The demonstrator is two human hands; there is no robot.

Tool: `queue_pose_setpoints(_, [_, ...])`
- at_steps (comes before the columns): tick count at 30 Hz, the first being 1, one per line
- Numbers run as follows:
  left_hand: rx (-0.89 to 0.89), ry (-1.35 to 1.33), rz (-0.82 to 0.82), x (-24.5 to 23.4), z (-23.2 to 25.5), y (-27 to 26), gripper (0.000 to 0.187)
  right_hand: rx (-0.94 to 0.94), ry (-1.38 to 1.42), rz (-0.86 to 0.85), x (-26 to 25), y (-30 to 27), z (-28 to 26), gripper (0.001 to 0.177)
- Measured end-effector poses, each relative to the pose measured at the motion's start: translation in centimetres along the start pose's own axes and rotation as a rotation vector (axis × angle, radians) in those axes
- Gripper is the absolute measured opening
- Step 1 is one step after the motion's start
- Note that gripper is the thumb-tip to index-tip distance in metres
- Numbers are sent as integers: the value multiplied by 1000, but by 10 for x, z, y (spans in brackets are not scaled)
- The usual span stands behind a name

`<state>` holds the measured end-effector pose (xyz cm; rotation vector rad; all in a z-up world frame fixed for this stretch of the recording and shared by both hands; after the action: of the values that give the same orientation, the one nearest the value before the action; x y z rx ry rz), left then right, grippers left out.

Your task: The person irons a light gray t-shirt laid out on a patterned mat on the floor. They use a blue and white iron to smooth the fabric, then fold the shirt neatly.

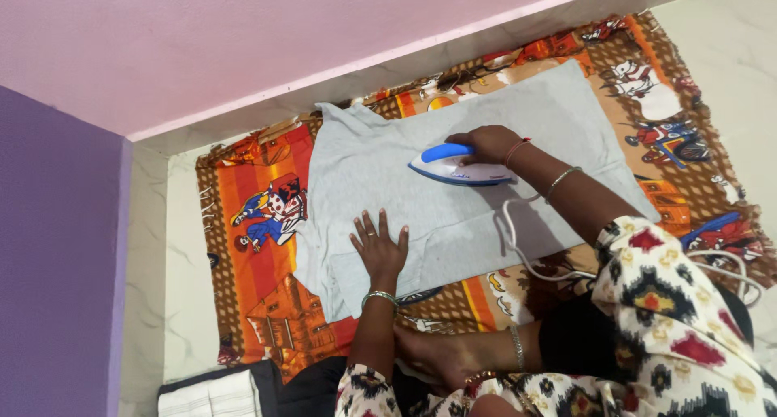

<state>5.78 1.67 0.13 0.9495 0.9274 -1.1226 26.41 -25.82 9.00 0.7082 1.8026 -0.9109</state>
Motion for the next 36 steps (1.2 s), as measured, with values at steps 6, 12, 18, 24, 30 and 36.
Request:
queue_pose_setpoints(6, [-7,-32,1,2,2,-4,76,134,70,120,-1,20,1,66])
queue_pose_setpoints(12, [3,-1,2,3,4,-3,75,95,25,138,-3,34,-5,64])
queue_pose_setpoints(18, [36,33,50,3,-1,1,75,229,91,208,4,47,-8,61])
queue_pose_setpoints(24, [17,-11,26,5,0,-5,76,300,125,274,7,58,-14,58])
queue_pose_setpoints(30, [14,-1,31,1,3,4,75,325,133,211,8,61,-16,61])
queue_pose_setpoints(36, [36,-8,76,3,2,2,75,328,127,251,14,73,-19,60])
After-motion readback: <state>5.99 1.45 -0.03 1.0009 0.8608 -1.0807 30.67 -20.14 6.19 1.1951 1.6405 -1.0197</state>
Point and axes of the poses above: each hand's wrist, its own y-axis towards the middle knuckle, its own x-axis out of the palm, z = x × y, the point moved 6 cm from there along y, towards the middle knuckle, and after that the axes turned 1 degree about -y, right-handed, at the moved point
